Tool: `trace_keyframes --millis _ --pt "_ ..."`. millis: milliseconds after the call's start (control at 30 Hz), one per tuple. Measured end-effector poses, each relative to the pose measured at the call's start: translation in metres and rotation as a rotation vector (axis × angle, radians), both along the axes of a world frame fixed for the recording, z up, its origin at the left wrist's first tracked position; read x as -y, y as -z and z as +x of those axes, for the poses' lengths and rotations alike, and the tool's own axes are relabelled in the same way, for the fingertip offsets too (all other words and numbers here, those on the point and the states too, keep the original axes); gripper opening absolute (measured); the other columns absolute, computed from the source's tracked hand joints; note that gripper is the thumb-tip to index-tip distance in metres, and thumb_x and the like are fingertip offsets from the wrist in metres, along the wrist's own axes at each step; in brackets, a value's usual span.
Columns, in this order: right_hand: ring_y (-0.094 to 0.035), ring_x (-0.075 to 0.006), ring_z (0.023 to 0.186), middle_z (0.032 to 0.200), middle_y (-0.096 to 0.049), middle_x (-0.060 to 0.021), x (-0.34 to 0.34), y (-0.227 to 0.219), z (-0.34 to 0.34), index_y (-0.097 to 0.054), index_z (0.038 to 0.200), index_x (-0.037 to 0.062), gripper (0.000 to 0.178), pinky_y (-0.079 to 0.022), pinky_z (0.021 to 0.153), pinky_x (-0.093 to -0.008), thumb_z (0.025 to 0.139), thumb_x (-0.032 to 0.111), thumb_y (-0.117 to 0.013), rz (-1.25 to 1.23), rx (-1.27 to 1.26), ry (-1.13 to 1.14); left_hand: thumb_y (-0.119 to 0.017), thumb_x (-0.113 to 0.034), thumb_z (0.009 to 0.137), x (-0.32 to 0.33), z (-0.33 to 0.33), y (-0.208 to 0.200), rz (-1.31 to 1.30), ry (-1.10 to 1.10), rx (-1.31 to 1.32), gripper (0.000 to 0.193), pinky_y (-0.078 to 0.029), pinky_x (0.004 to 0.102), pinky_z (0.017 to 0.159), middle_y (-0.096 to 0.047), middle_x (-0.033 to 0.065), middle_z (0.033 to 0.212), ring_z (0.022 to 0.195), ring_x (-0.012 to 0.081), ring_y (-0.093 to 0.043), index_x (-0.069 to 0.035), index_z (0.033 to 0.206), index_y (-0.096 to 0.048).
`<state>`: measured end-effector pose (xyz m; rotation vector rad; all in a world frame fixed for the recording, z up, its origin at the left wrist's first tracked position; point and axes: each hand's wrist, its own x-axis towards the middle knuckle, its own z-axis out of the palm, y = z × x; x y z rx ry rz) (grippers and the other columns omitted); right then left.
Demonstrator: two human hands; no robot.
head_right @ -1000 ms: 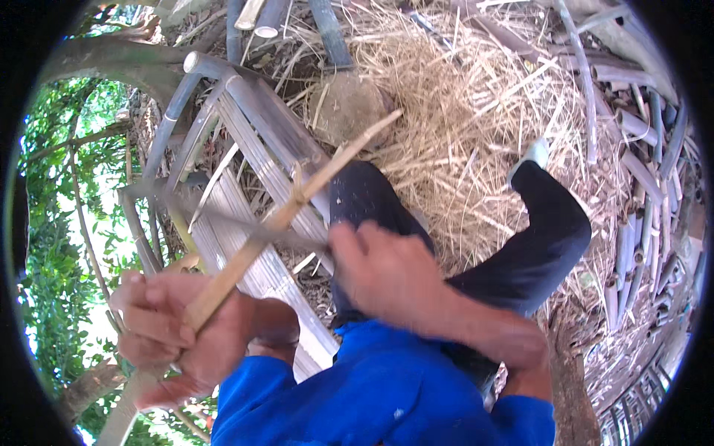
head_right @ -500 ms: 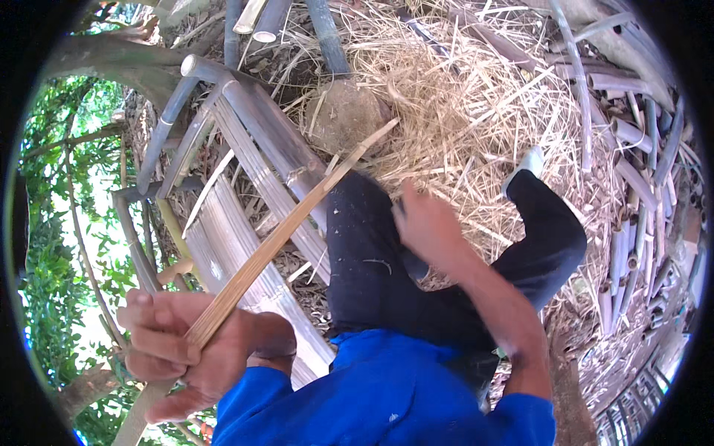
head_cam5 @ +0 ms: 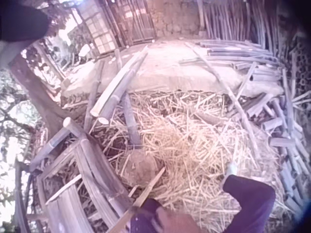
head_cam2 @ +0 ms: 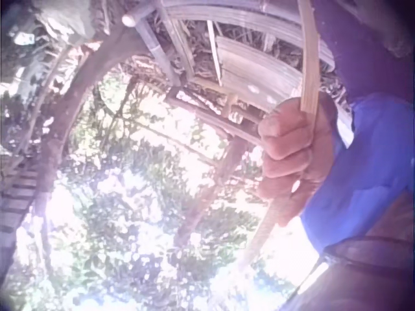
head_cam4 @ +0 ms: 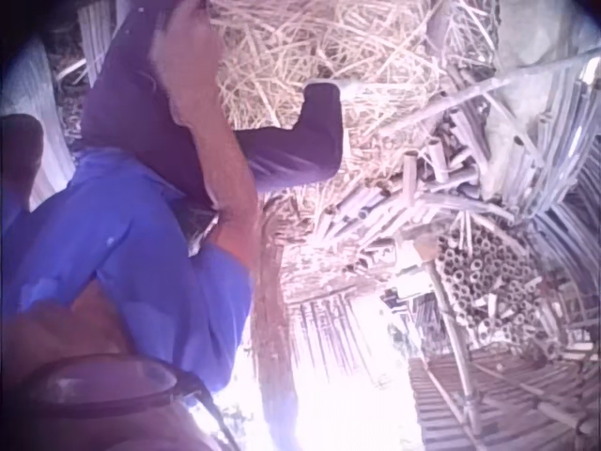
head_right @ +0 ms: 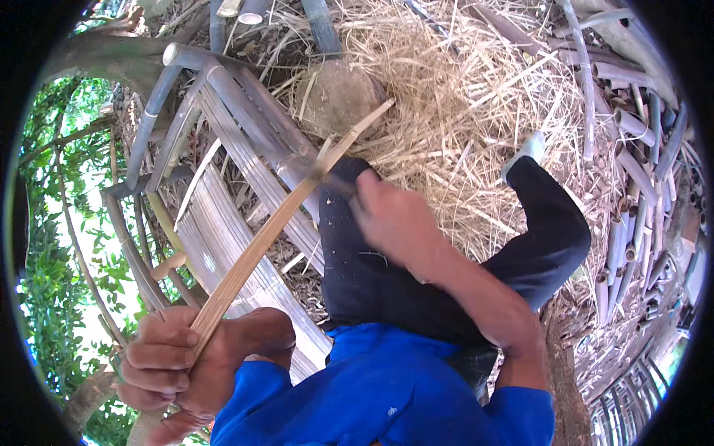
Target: The person uses a knife to shave down a long bamboo strip. They hold the bamboo strip with one hand and pull the knife along its length with the other to remove thin wood shavings.
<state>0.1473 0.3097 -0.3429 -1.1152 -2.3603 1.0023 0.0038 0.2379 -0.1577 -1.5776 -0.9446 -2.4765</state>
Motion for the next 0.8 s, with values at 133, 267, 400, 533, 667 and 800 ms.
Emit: trace_keyframes --millis 133,267,400,533,667,800 --pt "-0.067 -0.0368 0.063 0.072 -0.065 -0.0185 0.006 -0.013 -0.004 -0.051 0.098 0.0026 0.028 -0.054 0.052 -0.0469 0.093 0.026 -0.065 0.025 -0.066 -0.079 -0.046 -0.056 0.103 0.001 -0.009 -0.001 -0.052 -0.145 0.116 0.052 -0.024 0.025 0.045 -0.03 -0.005 0.058 0.045 0.0086 -0.029 -0.017 0.069 -0.041" --pt "-0.068 -0.0375 0.065 0.076 -0.066 -0.0202 -0.046 0.031 -0.01 -0.051 0.097 0.0024 0.026 -0.054 0.055 -0.0479 0.095 0.025 -0.064 -0.01 0.054 -0.003 -0.05 -0.053 0.102 -0.025 -0.01 0.015 0.041 0.042 0.074 0.047 -0.025 0.0249 0.047 -0.034 -0.0055 0.061 0.047 0.0082 -0.032 -0.018 0.071 -0.042" --pt "-0.066 -0.0409 0.065 0.074 -0.066 -0.021 -0.042 0.031 -0.013 -0.052 0.096 0.0029 0.025 -0.053 0.054 -0.0497 0.095 0.025 -0.063 -0.04 -0.068 -0.022 -0.051 -0.047 0.102 -0.021 -0.024 0.019 -0.014 -0.039 0.054 0.045 -0.024 0.0232 0.045 -0.032 -0.0061 0.06 0.046 0.0067 -0.031 -0.018 0.069 -0.041" --pt "-0.069 -0.0397 0.068 0.079 -0.067 -0.0217 -0.054 0.081 -0.007 -0.053 0.104 0.0014 0.028 -0.054 0.06 -0.0469 0.093 0.022 -0.068 -0.113 0.141 0.05 -0.05 -0.047 0.103 -0.016 -0.023 0.021 -0.089 0.043 0.023 0.046 -0.023 0.0232 0.043 -0.029 -0.0062 0.059 0.046 0.0064 -0.03 -0.018 0.069 -0.04" --pt "-0.069 -0.0397 0.071 0.076 -0.066 -0.0226 -0.067 0.075 -0.016 -0.052 0.102 0.0002 0.026 -0.054 0.062 -0.0485 0.094 0.021 -0.066 -0.092 0.026 0.012 -0.047 -0.052 0.104 -0.036 -0.028 0.022 0.008 0.055 0.043 0.049 -0.02 0.0226 0.04 -0.029 -0.0067 0.059 0.046 0.0061 -0.03 -0.018 0.069 -0.04" --pt "-0.067 -0.0407 0.062 0.073 -0.066 -0.0215 -0.084 0.119 -0.021 -0.05 0.099 0.0021 0.027 -0.054 0.054 -0.0482 0.095 0.025 -0.064 -0.084 0.014 0.056 -0.045 -0.053 0.104 -0.052 -0.028 0.037 0.075 0.051 0.066 0.05 -0.021 0.0226 0.039 -0.03 -0.0069 0.059 0.046 0.0064 -0.031 -0.018 0.069 -0.039"
